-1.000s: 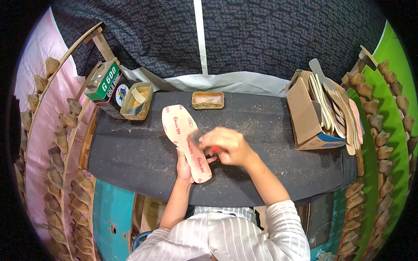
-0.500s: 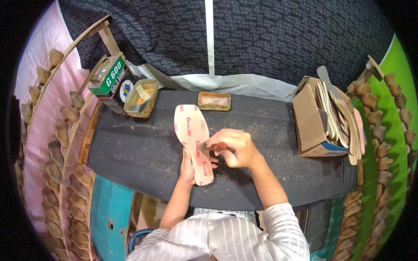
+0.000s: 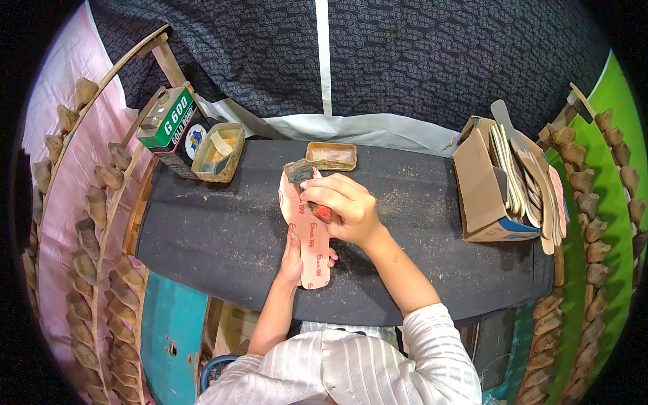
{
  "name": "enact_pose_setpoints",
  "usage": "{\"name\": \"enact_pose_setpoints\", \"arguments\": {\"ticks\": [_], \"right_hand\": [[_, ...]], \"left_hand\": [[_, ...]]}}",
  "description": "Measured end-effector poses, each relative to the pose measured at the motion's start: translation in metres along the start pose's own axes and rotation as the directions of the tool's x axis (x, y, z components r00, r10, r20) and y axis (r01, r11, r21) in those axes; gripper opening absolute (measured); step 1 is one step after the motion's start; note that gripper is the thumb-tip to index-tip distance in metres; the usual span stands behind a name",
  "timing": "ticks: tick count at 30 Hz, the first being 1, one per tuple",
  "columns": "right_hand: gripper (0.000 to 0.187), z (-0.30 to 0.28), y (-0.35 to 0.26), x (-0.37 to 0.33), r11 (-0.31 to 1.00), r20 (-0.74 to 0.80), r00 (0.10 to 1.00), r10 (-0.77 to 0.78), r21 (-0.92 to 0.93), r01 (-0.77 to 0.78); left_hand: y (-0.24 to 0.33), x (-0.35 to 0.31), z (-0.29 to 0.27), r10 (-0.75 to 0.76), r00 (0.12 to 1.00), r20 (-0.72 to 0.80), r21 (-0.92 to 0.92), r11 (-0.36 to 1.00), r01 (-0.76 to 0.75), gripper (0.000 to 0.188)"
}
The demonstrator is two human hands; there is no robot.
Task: Applying adhesive to shoe soles using a brush.
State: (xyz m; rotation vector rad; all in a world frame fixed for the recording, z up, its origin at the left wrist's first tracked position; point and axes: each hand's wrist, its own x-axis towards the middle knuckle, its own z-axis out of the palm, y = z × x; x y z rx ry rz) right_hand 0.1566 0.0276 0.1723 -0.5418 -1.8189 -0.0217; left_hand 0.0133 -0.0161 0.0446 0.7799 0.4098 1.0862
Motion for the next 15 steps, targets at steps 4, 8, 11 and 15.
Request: {"name": "enact_pose_setpoints", "arguments": {"ticks": [4,8,11,15], "right_hand": [[0.028,0.004,-0.006,-0.007,0.994,0.040,0.999,-0.012,0.109,0.008],[0.025,0.006,-0.017,-0.031,0.985,0.169,0.984,-0.056,0.168,0.027],[0.023,0.007,-0.030,-0.052,0.967,0.202,0.979,-0.025,0.255,-0.028],[0.018,0.001,-0.049,-0.079,0.940,0.252,0.968,0.012,0.327,-0.097]], "left_hand": [[0.001,0.000,-0.003,0.060,0.998,0.023,0.069,0.996,-0.061,0.064],[-0.002,0.004,0.001,0.122,0.975,-0.185,-0.020,0.992,-0.128,0.059],[-0.012,0.002,-0.014,0.044,0.940,-0.337,-0.213,0.969,-0.122,0.060],[0.002,-0.002,-0.024,0.040,0.999,-0.036,-0.320,0.946,-0.049,0.075]]}}
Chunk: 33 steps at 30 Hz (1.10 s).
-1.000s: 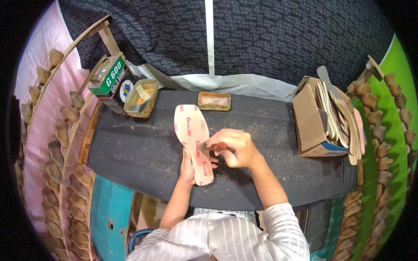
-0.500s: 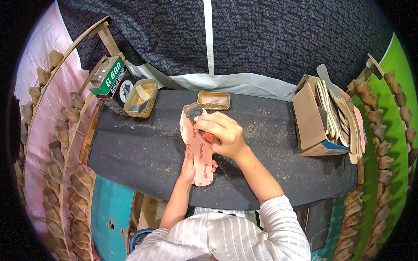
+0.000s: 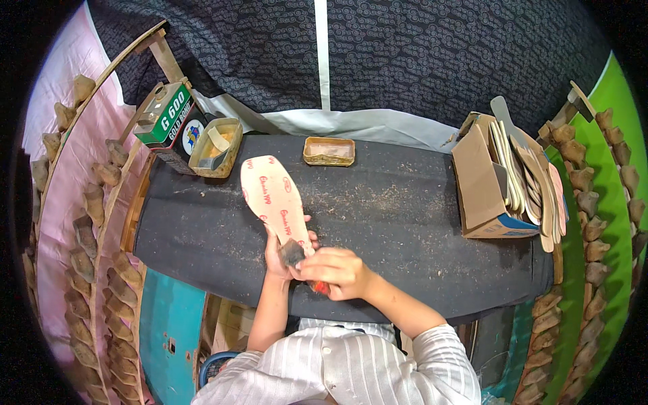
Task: Applying adhesive to shoe soles using a brush.
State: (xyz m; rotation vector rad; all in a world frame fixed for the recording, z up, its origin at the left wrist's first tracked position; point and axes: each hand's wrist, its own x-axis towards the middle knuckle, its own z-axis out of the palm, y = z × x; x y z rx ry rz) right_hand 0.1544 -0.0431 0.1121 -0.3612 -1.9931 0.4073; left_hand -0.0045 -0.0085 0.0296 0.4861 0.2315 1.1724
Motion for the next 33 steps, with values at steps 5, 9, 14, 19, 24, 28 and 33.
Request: {"name": "enact_pose_setpoints", "arguments": {"ticks": [5,9,14,19,24,28,33], "right_hand": [[0.031,-0.003,-0.016,-0.017,0.992,0.062,0.993,0.100,0.064,-0.104],[0.033,-0.014,-0.019,-0.019,0.976,0.184,0.971,0.150,0.129,-0.175],[0.037,-0.047,-0.004,-0.010,0.965,0.077,0.962,0.263,-0.022,-0.262],[0.041,-0.067,0.042,0.016,0.903,-0.347,0.883,0.317,-0.175,-0.393],[0.035,-0.062,0.112,0.033,0.877,-0.364,0.883,0.297,-0.263,-0.403],[0.031,-0.053,0.153,0.024,0.859,-0.280,0.881,0.381,-0.247,-0.449],[0.029,-0.052,0.169,0.007,0.796,-0.292,0.815,0.501,-0.215,-0.566]], "left_hand": [[0.003,0.001,0.006,0.149,0.987,-0.064,0.000,0.989,-0.150,0.067],[0.006,0.002,0.007,0.182,0.973,-0.141,-0.078,0.978,-0.195,0.067],[0.007,0.003,0.006,0.276,0.950,-0.149,0.014,0.961,-0.277,0.070],[0.001,0.002,0.008,0.278,0.952,-0.132,0.194,0.949,-0.250,0.077],[-0.002,0.000,0.012,0.250,0.961,-0.117,0.181,0.957,-0.227,0.080],[-0.004,0.001,0.010,0.256,0.960,-0.116,0.211,0.951,-0.228,0.081],[-0.003,0.000,0.011,0.250,0.966,-0.059,0.209,0.950,-0.233,0.078]]}}
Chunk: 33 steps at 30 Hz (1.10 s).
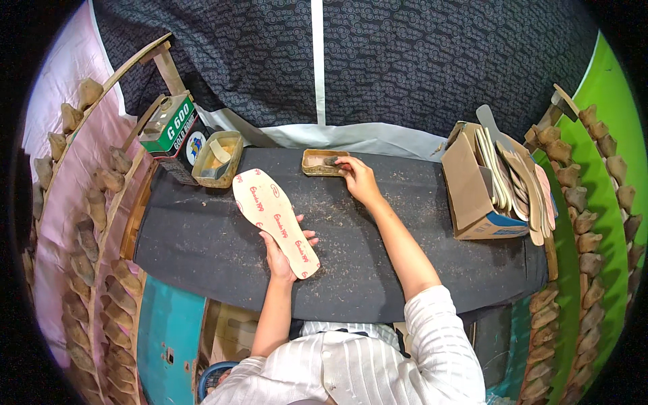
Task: Applying adhesive to shoe soles using a brush.
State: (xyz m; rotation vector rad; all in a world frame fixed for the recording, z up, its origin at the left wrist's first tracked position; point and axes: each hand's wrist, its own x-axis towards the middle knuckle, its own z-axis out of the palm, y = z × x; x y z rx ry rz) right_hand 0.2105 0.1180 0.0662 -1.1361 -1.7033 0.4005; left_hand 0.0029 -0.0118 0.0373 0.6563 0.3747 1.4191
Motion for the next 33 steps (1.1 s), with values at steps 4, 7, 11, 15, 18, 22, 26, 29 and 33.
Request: {"name": "enact_pose_setpoints", "arguments": {"ticks": [4,7,11,15,18,22,26,29,33], "right_hand": [[0.036,-0.007,0.001,-0.006,1.000,0.068,0.998,0.011,-0.002,-0.011],[0.044,-0.014,-0.002,-0.011,0.994,0.079,0.992,0.102,0.037,-0.105],[0.045,-0.030,-0.026,-0.026,0.984,0.016,0.999,-0.032,-0.176,0.035],[0.034,-0.034,-0.088,-0.048,0.913,-0.100,0.979,-0.180,-0.388,0.128],[0.029,-0.022,-0.117,-0.071,0.995,-0.067,0.997,-0.025,-0.093,0.019],[0.042,-0.004,-0.118,-0.091,0.906,0.175,0.957,0.233,0.319,-0.279],[0.039,-0.009,-0.127,-0.096,0.714,0.433,0.855,0.284,0.499,-0.490],[0.035,-0.016,-0.142,-0.106,0.587,0.561,0.784,0.267,0.550,-0.594],[0.034,-0.018,-0.149,-0.129,0.614,0.510,0.849,0.140,0.628,-0.478]], "left_hand": [[-0.001,0.000,-0.001,-0.005,1.000,-0.021,-0.005,1.000,0.005,0.078],[-0.001,0.002,0.001,-0.005,0.999,-0.041,0.002,1.000,0.005,0.079],[0.000,0.001,0.003,-0.042,0.998,-0.039,-0.044,0.998,0.040,0.077],[0.000,0.000,0.002,-0.052,0.998,-0.029,-0.042,0.998,0.051,0.076],[0.000,-0.002,0.006,-0.053,0.998,0.029,0.095,0.994,0.050,0.077],[-0.004,-0.019,0.022,0.009,0.999,-0.036,0.121,0.993,-0.004,0.062],[0.000,-0.055,0.035,-0.010,0.988,-0.151,0.222,0.974,0.043,0.053],[0.000,-0.086,0.053,0.051,0.984,-0.173,0.186,0.982,-0.018,0.050],[-0.006,-0.133,0.067,0.158,0.939,-0.305,0.208,0.973,-0.096,0.062]]}}
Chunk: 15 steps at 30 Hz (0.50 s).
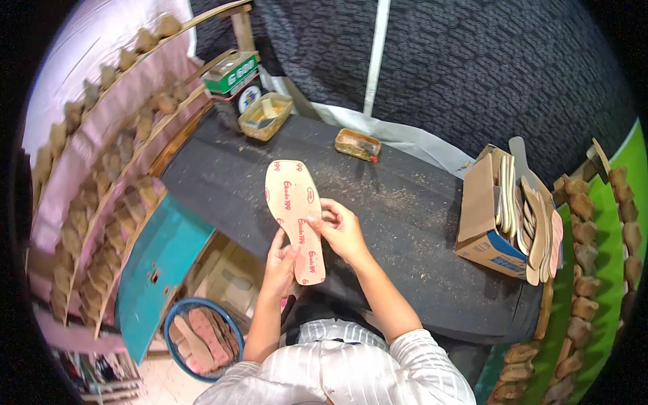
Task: Applying adhesive to shoe soles using a brush.
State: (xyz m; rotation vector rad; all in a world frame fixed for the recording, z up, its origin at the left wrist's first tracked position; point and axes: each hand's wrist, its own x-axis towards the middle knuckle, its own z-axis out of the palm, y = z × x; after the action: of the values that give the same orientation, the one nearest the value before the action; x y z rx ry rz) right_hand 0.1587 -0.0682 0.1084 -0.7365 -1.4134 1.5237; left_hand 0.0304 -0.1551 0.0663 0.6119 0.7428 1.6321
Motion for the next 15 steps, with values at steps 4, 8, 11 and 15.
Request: {"name": "enact_pose_setpoints", "arguments": {"ticks": [4,8,11,15], "right_hand": [[0.032,0.017,0.005,-0.036,0.993,0.053,0.998,0.044,0.107,-0.049],[0.036,0.043,0.009,-0.072,0.986,0.144,0.986,0.086,0.129,-0.105],[0.037,0.073,0.018,-0.103,0.967,0.264,0.955,0.135,0.175,-0.185],[0.031,0.127,0.025,-0.130,0.968,0.449,0.883,0.139,0.127,-0.217]], "left_hand": [[-0.008,-0.067,-0.004,0.047,0.991,-0.124,0.273,0.962,-0.012,0.056],[-0.019,-0.135,-0.020,0.053,0.971,-0.232,0.333,0.942,0.029,0.038],[-0.020,-0.190,-0.024,0.098,0.921,-0.377,0.221,0.975,-0.014,0.035],[-0.021,-0.248,-0.055,0.196,0.828,-0.525,0.284,0.958,-0.047,0.036]]}}
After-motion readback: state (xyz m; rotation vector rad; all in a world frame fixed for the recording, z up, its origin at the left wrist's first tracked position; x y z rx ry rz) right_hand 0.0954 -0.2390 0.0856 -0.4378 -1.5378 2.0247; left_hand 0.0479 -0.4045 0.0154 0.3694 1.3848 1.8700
